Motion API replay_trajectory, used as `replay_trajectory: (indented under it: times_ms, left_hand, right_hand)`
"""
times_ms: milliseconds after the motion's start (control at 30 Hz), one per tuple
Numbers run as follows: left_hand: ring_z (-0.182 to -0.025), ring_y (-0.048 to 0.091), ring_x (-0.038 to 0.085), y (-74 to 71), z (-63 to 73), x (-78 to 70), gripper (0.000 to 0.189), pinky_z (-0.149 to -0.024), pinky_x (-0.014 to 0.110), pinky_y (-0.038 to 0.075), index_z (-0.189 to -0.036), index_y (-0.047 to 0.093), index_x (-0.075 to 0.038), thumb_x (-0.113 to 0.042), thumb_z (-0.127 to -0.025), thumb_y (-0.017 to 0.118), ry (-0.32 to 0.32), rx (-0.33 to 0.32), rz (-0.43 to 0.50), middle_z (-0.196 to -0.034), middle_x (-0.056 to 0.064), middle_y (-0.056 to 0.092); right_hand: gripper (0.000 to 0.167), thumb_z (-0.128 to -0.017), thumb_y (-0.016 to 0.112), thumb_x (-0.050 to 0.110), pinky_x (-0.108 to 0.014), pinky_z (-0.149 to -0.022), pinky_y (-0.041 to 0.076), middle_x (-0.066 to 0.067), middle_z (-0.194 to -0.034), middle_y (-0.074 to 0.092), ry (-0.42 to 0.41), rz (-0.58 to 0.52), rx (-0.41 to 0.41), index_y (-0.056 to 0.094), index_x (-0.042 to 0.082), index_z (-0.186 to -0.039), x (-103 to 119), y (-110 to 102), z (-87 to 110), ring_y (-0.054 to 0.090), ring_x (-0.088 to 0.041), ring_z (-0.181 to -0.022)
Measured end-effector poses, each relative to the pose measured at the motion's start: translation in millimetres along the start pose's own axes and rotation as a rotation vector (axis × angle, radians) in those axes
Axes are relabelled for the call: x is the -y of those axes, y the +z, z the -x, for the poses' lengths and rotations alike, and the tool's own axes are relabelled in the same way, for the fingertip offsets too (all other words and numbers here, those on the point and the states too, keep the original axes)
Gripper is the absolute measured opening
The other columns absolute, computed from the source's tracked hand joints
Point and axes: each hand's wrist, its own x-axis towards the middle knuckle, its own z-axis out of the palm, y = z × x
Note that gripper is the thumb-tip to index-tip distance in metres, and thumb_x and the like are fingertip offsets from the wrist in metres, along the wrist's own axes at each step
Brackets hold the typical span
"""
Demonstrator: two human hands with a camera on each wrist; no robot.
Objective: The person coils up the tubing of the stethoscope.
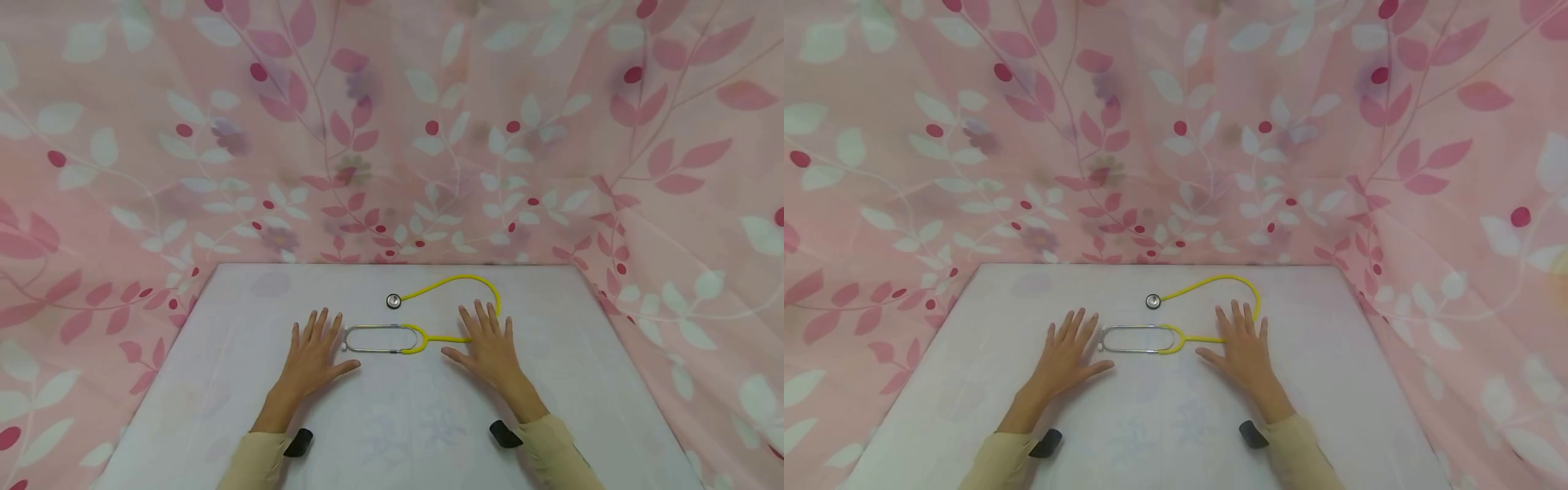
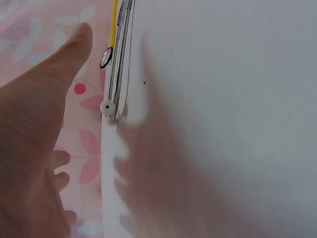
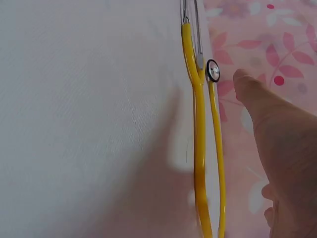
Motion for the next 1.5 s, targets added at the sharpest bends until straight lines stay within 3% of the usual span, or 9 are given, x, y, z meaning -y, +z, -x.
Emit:
replay_trajectory:
  times_ms: [200, 367, 633, 800, 933, 1100, 1200, 1367, 1500]
  left_hand:
    - [-0.147, 0.028, 0.036, 11.0, -24.6, -12.9, 0.106, -0.115, 0.064, 0.021, -0.156, 0.028, -0.019, -0.073, -0.074, 0.068, 0.087, -0.001, 0.023, -0.157, 0.015, 0.035]
    - [-0.136, 0.043, 0.034, 19.2, -39.6, -20.5, 0.099, -0.112, 0.058, 0.03, -0.152, 0.037, -0.014, -0.063, -0.074, 0.075, 0.18, 0.007, 0.072, -0.146, 0.013, 0.048]
    - [-0.124, 0.054, 0.028, 29.3, -42.5, -16.6, 0.079, -0.105, 0.05, 0.041, -0.144, 0.05, -0.012, -0.052, -0.081, 0.075, 0.259, 0.048, 0.097, -0.13, 0.008, 0.061]
    - [-0.121, 0.054, 0.027, 30.0, -43.9, -15.1, 0.066, -0.104, 0.048, 0.042, -0.139, 0.055, -0.01, -0.045, -0.086, 0.072, 0.29, 0.041, 0.09, -0.128, 0.009, 0.061]
    - [-0.116, 0.057, 0.028, 29.2, -44.9, -16.0, 0.06, -0.104, 0.048, 0.042, -0.134, 0.06, -0.008, -0.041, -0.086, 0.073, 0.331, -0.008, 0.076, -0.122, 0.01, 0.064]
    - [-0.101, 0.059, 0.024, 28.9, -44.9, -16.4, 0.058, -0.099, 0.043, 0.046, -0.131, 0.063, -0.006, -0.038, -0.084, 0.076, 0.39, -0.087, 0.043, -0.109, 0.008, 0.065]
    - [-0.093, 0.059, 0.021, 29.2, -43.9, -16.2, 0.062, -0.091, 0.037, 0.05, -0.133, 0.061, -0.008, -0.037, -0.082, 0.078, 0.426, -0.128, 0.024, -0.104, 0.006, 0.064]
    - [-0.086, 0.061, 0.019, 26.7, -42.1, -17.5, 0.067, -0.079, 0.034, 0.053, -0.139, 0.056, -0.011, -0.029, -0.08, 0.081, 0.472, -0.208, 0.01, -0.102, 0.006, 0.063]
    - [-0.082, 0.062, 0.019, 22.7, -41.7, -19.9, 0.068, -0.075, 0.034, 0.054, -0.144, 0.051, -0.013, -0.022, -0.083, 0.079, 0.476, -0.22, -0.012, -0.103, 0.006, 0.062]
  right_hand:
    - [0.081, -0.087, 0.058, 0.066, -0.073, -0.111, 0.017, -0.015, -0.158, 0.033, -0.053, 0.038, 0.049, 0.037, 0.022, -0.152, 17, 10, -11.1, 0.023, -0.04, -0.148]
    - [0.068, -0.091, 0.062, 0.054, -0.074, -0.11, 0.017, -0.017, -0.154, 0.039, -0.107, 0.003, 0.058, 0.046, 0.019, -0.147, 31, 20, -14.2, 0.029, -0.042, -0.146]
    - [0.054, -0.095, 0.06, 0.044, -0.073, -0.11, 0.02, -0.017, -0.151, 0.044, -0.159, 0.003, 0.097, 0.053, 0.017, -0.141, 44, 32, -9.4, 0.034, -0.041, -0.144]
    - [0.043, -0.098, 0.06, 0.033, -0.064, -0.106, 0.036, -0.015, -0.145, 0.051, -0.162, 0.006, 0.093, 0.057, 0.013, -0.136, 47, 31, -10.3, 0.046, -0.036, -0.136]
    - [0.029, -0.094, 0.067, 0.023, -0.053, -0.092, 0.05, -0.013, -0.131, 0.062, -0.191, 0.014, 0.011, 0.065, 0.01, -0.12, 48, 29, -14.8, 0.058, -0.031, -0.123]
    - [0.017, -0.09, 0.072, 0.017, -0.046, -0.08, 0.053, -0.009, -0.117, 0.066, -0.223, 0.026, -0.055, 0.068, 0.011, -0.105, 47, 29, -19.4, 0.063, -0.028, -0.11]
    - [0.015, -0.09, 0.071, 0.017, -0.043, -0.077, 0.052, -0.006, -0.11, 0.066, -0.232, 0.016, -0.054, 0.067, 0.012, -0.103, 46, 28, -20.7, 0.063, -0.027, -0.104]
    - [0.015, -0.091, 0.07, 0.015, -0.04, -0.072, 0.052, -0.004, -0.099, 0.067, -0.184, -0.092, -0.049, 0.065, 0.011, -0.105, 44, 24, -21.9, 0.065, -0.024, -0.088]
    - [0.016, -0.092, 0.068, 0.012, -0.041, -0.069, 0.052, -0.005, -0.097, 0.07, -0.163, -0.138, -0.051, 0.063, 0.011, -0.107, 42, 21, -23.2, 0.067, -0.024, -0.083]
